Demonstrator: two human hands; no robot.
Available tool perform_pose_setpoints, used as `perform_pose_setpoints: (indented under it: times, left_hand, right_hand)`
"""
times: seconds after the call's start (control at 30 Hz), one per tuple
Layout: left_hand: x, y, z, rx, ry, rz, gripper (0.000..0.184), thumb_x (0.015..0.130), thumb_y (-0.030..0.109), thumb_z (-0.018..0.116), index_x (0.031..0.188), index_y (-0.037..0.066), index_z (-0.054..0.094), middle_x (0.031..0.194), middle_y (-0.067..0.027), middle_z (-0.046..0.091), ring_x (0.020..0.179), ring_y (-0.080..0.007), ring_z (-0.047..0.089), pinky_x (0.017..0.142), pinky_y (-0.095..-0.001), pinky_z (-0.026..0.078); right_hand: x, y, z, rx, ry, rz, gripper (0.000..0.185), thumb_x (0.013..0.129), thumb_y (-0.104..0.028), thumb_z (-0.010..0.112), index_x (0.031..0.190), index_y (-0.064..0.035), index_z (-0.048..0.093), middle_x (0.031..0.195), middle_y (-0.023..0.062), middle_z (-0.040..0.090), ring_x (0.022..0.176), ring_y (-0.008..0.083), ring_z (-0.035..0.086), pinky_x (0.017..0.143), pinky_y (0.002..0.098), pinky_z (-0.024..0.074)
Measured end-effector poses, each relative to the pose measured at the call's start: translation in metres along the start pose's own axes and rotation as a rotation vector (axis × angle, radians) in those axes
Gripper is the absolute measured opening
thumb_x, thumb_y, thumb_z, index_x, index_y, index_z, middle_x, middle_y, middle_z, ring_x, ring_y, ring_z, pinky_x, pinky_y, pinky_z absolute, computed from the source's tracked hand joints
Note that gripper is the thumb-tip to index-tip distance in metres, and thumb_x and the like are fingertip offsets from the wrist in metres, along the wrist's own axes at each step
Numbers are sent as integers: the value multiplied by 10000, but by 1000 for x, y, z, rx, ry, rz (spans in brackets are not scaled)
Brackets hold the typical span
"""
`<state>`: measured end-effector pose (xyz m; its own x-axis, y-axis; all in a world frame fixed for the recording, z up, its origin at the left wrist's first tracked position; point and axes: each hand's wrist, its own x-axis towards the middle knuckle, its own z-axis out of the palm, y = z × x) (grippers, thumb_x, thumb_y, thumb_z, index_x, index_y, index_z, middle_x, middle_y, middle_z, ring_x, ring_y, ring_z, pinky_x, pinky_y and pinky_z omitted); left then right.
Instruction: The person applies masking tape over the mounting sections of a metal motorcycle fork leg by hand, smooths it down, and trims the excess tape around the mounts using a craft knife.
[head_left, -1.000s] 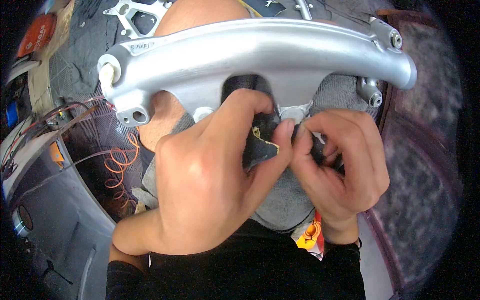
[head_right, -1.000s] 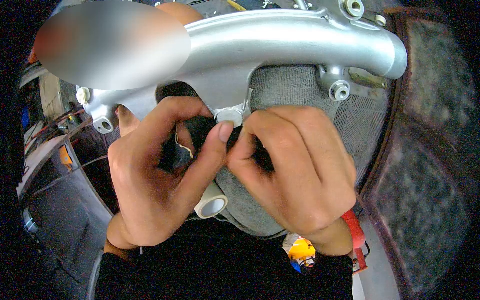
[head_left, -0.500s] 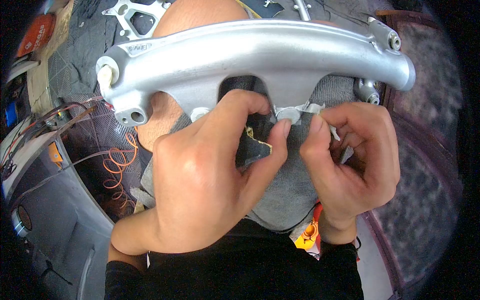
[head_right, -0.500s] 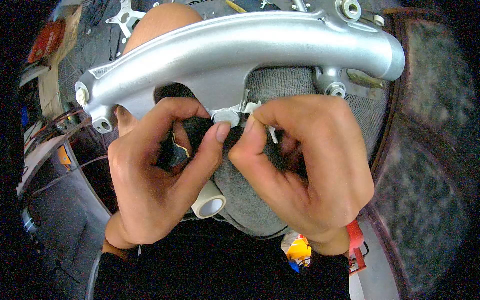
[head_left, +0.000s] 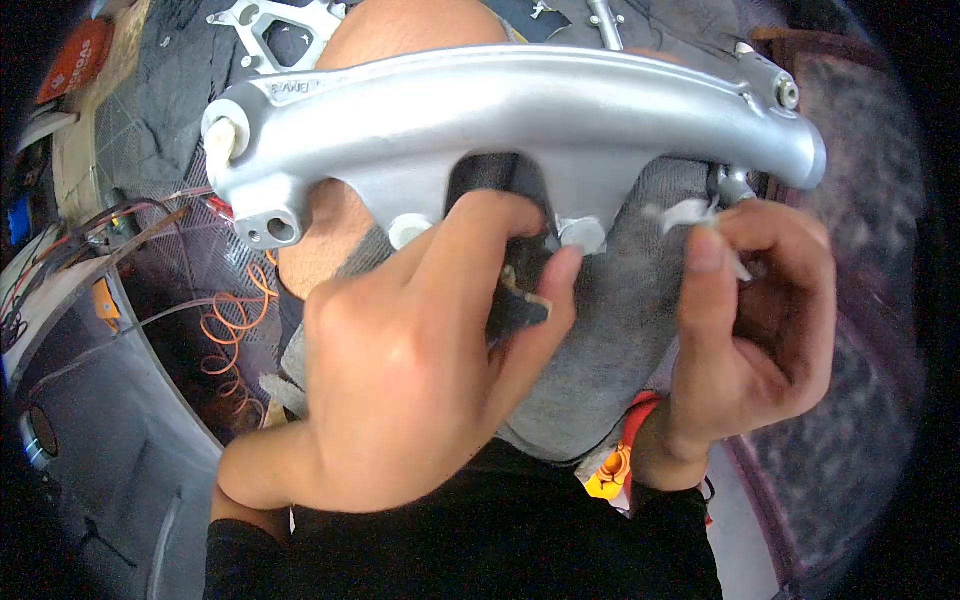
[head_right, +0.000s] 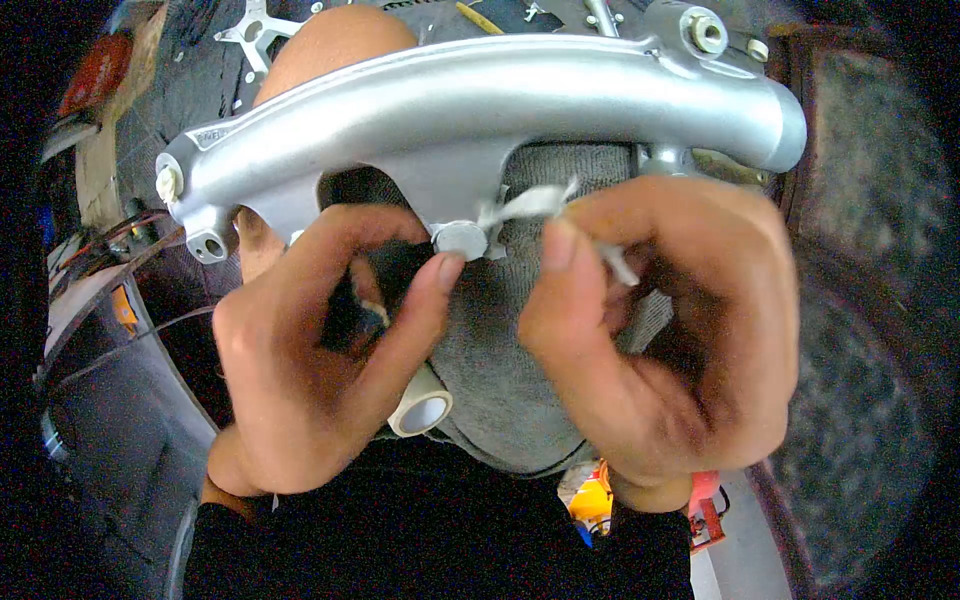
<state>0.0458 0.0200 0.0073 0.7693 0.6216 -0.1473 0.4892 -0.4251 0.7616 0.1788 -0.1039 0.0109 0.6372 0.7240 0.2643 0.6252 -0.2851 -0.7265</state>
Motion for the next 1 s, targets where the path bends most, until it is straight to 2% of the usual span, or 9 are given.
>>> perform_pose_setpoints:
  times: [0.13, 0.27, 0.43, 0.47, 0.53, 0.63, 0.73, 0.93, 1.0]
  left_hand:
    - [-6, 5, -21, 44, 10, 57, 339, 791, 104, 858, 1081, 24, 703, 720, -42, 657, 571, -101, 570, 539, -239, 437]
    - [-9, -5, -34, -216, -216, 195, 423, 794, 118, 856, 1176, 32, 696, 883, -134, 755, 722, -145, 726, 641, -271, 553]
    - [-7, -2, -31, -190, -145, 250, 238, 791, 177, 871, 852, 40, 687, 730, -95, 706, 577, -212, 692, 535, -306, 532]
    - [-7, -3, -30, -202, -143, 212, 239, 789, 178, 873, 817, 46, 676, 708, -89, 695, 561, -206, 682, 521, -308, 525]
    - [-9, -7, -27, -176, -165, 246, 247, 794, 171, 867, 780, 47, 654, 657, -75, 653, 522, -190, 647, 487, -313, 500]
    - [-11, -16, -30, -116, -197, 339, 234, 795, 154, 851, 784, 40, 647, 610, -64, 595, 487, -183, 602, 450, -318, 463]
    - [-10, -18, -33, -28, -224, 398, 204, 772, 141, 834, 793, 35, 661, 599, -59, 549, 470, -191, 573, 424, -324, 426]
    - [-15, -23, -32, 59, -272, 402, 149, 746, 127, 800, 821, 49, 698, 636, -47, 514, 478, -197, 560, 420, -354, 396]
    - [-15, -22, -34, 87, -288, 391, 139, 754, 123, 794, 831, 53, 701, 645, -44, 517, 480, -194, 561, 426, -363, 402]
  right_hand:
    - [-9, -4, -4, 161, -132, 162, 142, 782, 13, 750, 887, 52, 663, 898, 128, 653, 791, 173, 618, 705, 262, 481]
    - [-15, -12, -6, 324, -270, 255, 164, 710, -49, 793, 802, 44, 694, 821, 145, 678, 722, 195, 636, 661, 264, 484]
    - [-18, -15, -3, 485, -382, 199, 154, 703, -44, 798, 783, 43, 700, 822, 185, 714, 722, 221, 696, 654, 272, 521]
    - [-20, -30, -1, 553, -275, 485, 142, 714, -34, 794, 796, 43, 708, 831, 189, 724, 724, 230, 713, 655, 270, 535]
    - [-25, -36, 0, 613, -162, 768, 130, 725, -24, 790, 809, 42, 716, 841, 193, 734, 725, 239, 730, 656, 269, 548]
    - [-33, -17, -3, 520, -181, 484, 254, 779, 68, 797, 1025, 40, 743, 936, 149, 761, 792, 164, 751, 680, 233, 574]
    - [-28, -7, -4, 419, -350, 208, 225, 781, 69, 791, 1000, 38, 749, 886, 135, 755, 712, 143, 726, 623, 225, 555]
    - [-24, -16, -2, 197, -331, 160, 199, 793, 53, 788, 986, 28, 746, 728, 78, 698, 548, 94, 610, 491, 217, 469]
    - [-33, -18, 5, 161, -147, 310, 203, 795, 48, 795, 989, 25, 740, 709, 62, 683, 535, 77, 603, 481, 202, 449]
